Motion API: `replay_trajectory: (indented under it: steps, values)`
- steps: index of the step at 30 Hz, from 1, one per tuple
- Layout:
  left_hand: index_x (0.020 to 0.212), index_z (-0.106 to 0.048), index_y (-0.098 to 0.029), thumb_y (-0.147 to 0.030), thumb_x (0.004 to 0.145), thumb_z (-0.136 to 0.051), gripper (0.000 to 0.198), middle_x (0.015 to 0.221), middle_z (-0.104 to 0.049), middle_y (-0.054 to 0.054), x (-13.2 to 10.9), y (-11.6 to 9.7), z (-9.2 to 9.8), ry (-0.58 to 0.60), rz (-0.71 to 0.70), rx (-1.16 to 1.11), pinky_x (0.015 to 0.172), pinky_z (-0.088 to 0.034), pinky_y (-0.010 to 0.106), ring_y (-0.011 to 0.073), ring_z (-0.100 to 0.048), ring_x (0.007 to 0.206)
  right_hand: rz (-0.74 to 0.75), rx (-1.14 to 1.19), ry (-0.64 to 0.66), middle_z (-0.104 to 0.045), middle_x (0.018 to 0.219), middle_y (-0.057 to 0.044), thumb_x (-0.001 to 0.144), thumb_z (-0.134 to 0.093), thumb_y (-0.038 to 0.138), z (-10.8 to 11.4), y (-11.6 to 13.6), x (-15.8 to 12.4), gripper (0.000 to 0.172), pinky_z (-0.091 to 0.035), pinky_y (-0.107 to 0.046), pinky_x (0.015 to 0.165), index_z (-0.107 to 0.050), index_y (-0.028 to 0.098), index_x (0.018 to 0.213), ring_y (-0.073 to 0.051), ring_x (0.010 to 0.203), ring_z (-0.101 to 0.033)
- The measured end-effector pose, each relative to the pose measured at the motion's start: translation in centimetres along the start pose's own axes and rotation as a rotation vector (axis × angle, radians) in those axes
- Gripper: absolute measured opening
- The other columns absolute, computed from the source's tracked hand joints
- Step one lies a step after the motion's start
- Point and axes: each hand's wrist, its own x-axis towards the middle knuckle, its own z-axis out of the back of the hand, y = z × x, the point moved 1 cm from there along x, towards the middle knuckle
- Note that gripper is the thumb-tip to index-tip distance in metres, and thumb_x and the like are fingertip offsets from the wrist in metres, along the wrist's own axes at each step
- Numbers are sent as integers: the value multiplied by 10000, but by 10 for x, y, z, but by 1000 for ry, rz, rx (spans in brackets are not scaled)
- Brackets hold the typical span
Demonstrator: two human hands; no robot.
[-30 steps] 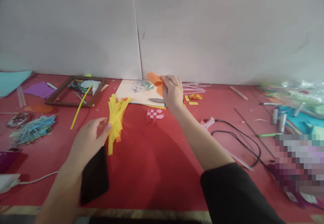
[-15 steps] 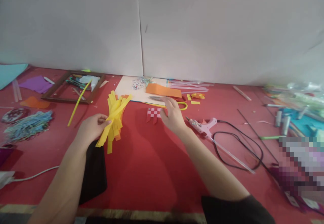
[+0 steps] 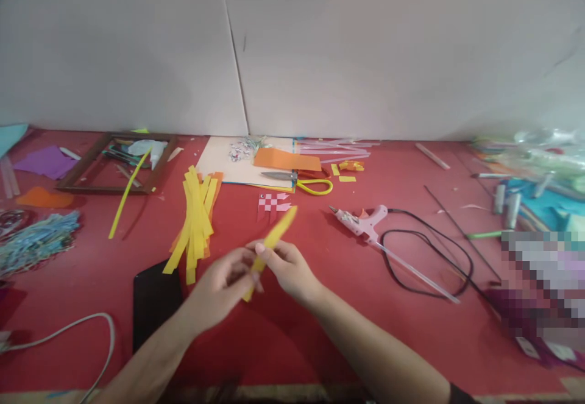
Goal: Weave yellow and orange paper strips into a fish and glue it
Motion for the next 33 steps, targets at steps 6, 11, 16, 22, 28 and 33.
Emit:
replay_trajectory:
  steps: [6,11,16,22,28,33]
  values:
    - [1074,-605,-236,-419,902,-566,254,1031,-731,75,-8,7,-8,11,-59,346,835,-564,427,256,-701,951,-31,-194,-14,-591,697,-8,903,-525,543,16,13,-1,386,-495,-269,656,-669,187,858,-135,662,-575]
    - [1420,-298,-229,-458,868,-624,681,1302,-605,179,4,4,16,-239,-128,368,781,-583,430,273,-671,1035,-254,-493,499,-517,571,59,860,-622,357,20,32,-5,188,-375,-203,482,-655,179,811,-75,474,-465]
    - [1501,-233,-305,-453,814,-720,855,1525,-395,159,15,3,24,-54,-347,561,1058,-426,544,361,-340,1426,-297,-624,692,-556,560,54,813,-683,431,17,34,-5,265,-363,-210,480,-645,171,782,-81,464,-477]
    - [1105,-615,-256,-379,952,-554,206,1071,-701,30,22,-3,27,150,-325,700,929,-469,424,231,-623,1020,-176,-809,403,-595,616,15,963,-367,595,38,31,-2,515,-383,-229,556,-575,185,733,-109,557,-535]
    - [1026,-641,-227,-299,953,-565,128,978,-706,14,32,12,28,-29,-437,868,843,-454,375,210,-630,920,-55,-1128,-71,-662,738,-24,937,-519,380,57,23,5,229,-366,-276,596,-614,211,817,-183,686,-603]
    - [958,-666,-184,-219,969,-491,178,909,-673,59,32,21,32,-179,-446,1027,791,-458,388,231,-591,867,206,-1240,-332,-678,966,-106,893,-595,310,61,9,4,130,-461,-418,838,-653,194,882,-285,953,-594]
